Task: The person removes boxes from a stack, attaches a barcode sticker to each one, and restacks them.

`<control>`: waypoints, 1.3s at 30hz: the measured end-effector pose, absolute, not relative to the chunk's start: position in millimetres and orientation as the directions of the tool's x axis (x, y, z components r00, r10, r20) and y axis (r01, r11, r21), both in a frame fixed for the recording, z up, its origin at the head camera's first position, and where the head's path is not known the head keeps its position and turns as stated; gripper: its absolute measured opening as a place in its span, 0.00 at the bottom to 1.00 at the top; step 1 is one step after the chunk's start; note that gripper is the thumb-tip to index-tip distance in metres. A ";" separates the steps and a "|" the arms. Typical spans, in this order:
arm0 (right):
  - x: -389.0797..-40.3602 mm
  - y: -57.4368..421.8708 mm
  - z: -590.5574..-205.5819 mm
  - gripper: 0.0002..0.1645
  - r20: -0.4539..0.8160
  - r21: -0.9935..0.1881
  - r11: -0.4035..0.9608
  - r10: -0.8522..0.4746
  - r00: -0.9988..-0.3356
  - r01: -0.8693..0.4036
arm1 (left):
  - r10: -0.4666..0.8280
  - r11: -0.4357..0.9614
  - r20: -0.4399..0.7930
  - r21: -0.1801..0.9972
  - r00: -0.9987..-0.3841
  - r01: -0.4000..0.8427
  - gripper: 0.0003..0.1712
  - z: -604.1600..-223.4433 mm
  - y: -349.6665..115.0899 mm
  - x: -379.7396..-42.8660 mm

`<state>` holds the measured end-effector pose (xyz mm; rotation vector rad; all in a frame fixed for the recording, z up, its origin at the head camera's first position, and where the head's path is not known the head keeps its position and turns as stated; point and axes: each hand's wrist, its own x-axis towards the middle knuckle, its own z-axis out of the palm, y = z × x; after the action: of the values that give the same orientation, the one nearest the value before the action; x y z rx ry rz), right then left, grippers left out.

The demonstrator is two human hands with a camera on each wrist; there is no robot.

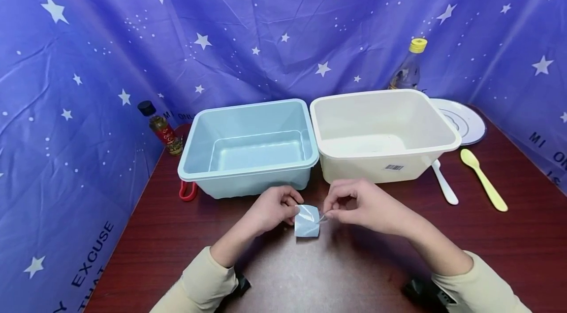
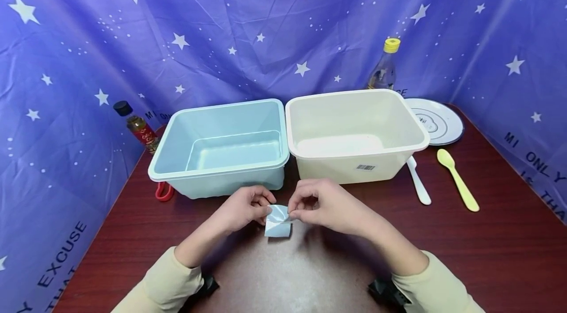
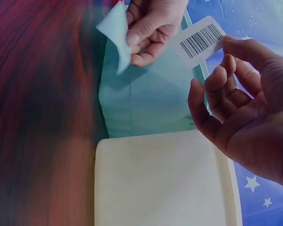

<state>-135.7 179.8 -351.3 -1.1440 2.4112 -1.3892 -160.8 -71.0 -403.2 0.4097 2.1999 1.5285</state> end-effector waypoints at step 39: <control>-140.1 176.7 -354.3 0.12 0.048 -0.850 0.447 -0.461 -0.886 -0.279 | 0.456 0.199 0.193 0.929 -0.869 0.311 0.07 -374.9 -59.0 -138.5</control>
<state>-140.1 176.7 -354.3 -0.6489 2.5049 -1.4176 -138.5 -59.0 -374.9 0.7505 2.3331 1.7597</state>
